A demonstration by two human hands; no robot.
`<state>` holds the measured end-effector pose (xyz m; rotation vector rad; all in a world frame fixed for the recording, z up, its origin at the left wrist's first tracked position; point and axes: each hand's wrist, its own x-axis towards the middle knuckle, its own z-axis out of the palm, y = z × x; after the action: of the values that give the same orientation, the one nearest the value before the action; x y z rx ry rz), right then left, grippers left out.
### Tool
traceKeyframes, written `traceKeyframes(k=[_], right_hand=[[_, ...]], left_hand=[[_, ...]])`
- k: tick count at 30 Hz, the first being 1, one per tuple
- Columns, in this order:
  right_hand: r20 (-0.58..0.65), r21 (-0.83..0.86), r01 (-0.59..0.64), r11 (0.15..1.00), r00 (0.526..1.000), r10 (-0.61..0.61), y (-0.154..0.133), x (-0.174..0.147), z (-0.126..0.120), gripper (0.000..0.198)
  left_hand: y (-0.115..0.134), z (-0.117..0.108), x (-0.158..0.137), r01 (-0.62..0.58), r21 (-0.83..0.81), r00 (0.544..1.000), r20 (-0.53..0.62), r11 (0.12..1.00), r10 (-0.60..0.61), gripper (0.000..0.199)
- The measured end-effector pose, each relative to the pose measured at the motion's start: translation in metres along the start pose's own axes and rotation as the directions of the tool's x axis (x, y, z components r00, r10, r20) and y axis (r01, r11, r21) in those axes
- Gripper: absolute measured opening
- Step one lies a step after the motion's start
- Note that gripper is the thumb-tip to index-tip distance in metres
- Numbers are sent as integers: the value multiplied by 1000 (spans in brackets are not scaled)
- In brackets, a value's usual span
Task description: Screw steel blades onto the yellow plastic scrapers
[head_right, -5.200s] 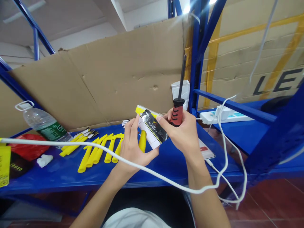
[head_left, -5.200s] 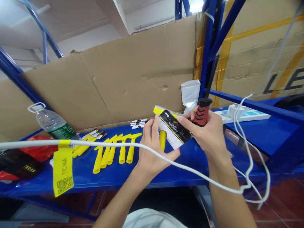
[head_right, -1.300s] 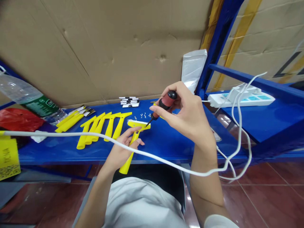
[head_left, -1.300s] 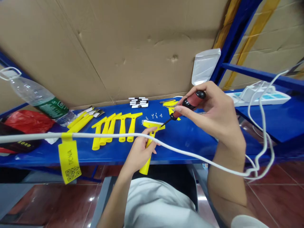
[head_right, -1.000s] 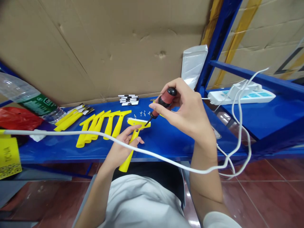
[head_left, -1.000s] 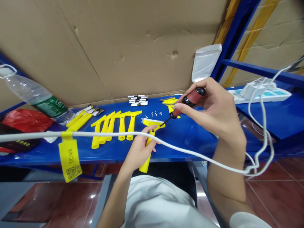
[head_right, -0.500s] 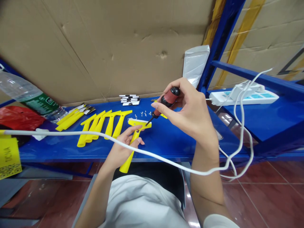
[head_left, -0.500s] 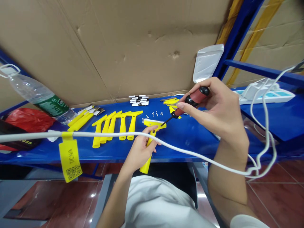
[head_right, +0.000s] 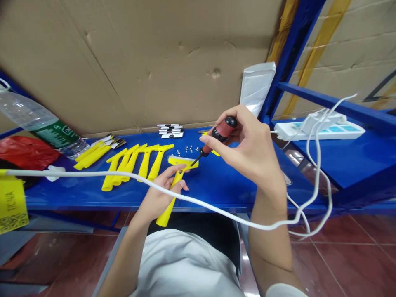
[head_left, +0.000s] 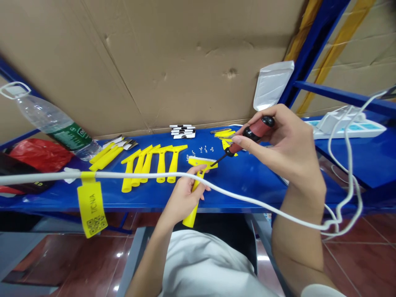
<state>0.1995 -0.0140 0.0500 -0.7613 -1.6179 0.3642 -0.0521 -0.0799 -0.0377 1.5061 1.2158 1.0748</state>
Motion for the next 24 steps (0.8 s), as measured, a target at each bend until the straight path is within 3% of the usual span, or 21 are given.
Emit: traceKeyframes(k=[8,12,24], right_hand=[[-15,24,-23,999,1000,24,-1,0,0,46],[-67,-48,1,999,998,-4,-2,0,0,40],[-23,-158,20,987,999,-24,2,-1,-2,39]], left_hand=[[11,2,2,35,-208,999,25,977,-31,43],[10,-1,3,47,-272,999,40,961,-37,41],[8,2,2,46,-213,999,34,976,-40,42]])
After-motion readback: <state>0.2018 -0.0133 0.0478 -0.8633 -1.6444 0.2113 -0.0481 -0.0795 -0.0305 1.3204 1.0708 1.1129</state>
